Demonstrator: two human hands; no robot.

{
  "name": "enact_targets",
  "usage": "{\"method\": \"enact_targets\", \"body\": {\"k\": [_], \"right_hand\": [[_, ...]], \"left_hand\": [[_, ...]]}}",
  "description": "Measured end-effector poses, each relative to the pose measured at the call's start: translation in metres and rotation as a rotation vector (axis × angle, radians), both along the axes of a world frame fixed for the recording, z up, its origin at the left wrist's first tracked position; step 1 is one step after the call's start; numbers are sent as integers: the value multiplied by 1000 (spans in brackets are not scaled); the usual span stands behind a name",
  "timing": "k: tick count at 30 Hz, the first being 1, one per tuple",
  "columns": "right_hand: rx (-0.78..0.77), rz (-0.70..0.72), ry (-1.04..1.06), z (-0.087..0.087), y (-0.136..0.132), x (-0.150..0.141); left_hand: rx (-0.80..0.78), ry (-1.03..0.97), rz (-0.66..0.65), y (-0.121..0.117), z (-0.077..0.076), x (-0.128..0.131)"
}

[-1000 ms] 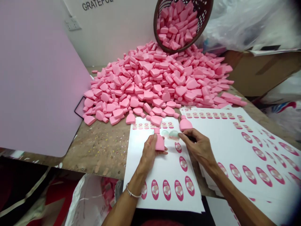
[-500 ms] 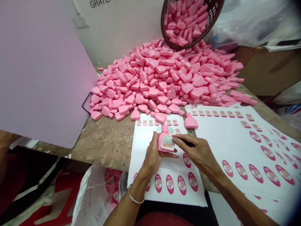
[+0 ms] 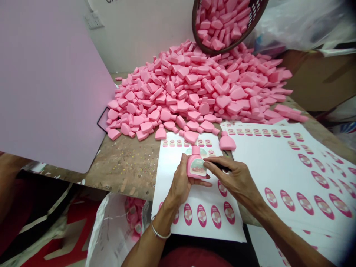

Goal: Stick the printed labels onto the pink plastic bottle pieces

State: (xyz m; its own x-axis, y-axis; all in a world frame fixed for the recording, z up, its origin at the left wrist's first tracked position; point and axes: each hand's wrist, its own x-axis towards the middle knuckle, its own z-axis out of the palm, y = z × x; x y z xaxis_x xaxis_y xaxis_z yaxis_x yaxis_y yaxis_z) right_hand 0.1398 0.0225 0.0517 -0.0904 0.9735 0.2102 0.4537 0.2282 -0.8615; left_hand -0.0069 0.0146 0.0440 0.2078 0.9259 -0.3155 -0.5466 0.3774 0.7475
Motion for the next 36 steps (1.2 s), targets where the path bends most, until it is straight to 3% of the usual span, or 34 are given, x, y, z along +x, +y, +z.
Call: {"method": "enact_targets", "body": {"k": [21, 27, 29, 32, 34, 36], "right_hand": [[124, -6, -74, 2, 2, -6], [174, 16, -106, 1, 2, -8], [244, 31, -184, 2, 1, -8], [397, 1, -468, 5, 1, -3], [451, -122, -659, 6, 3, 4], [428, -239, -680, 6, 5, 8]], "left_hand": [[77, 21, -31, -3, 2, -5], [202, 131, -82, -4, 2, -10], [228, 158, -93, -5, 3, -11], [220, 109, -102, -7, 3, -12], [200, 45, -126, -8, 3, -13], [166, -9, -150, -9, 3, -13]]}}
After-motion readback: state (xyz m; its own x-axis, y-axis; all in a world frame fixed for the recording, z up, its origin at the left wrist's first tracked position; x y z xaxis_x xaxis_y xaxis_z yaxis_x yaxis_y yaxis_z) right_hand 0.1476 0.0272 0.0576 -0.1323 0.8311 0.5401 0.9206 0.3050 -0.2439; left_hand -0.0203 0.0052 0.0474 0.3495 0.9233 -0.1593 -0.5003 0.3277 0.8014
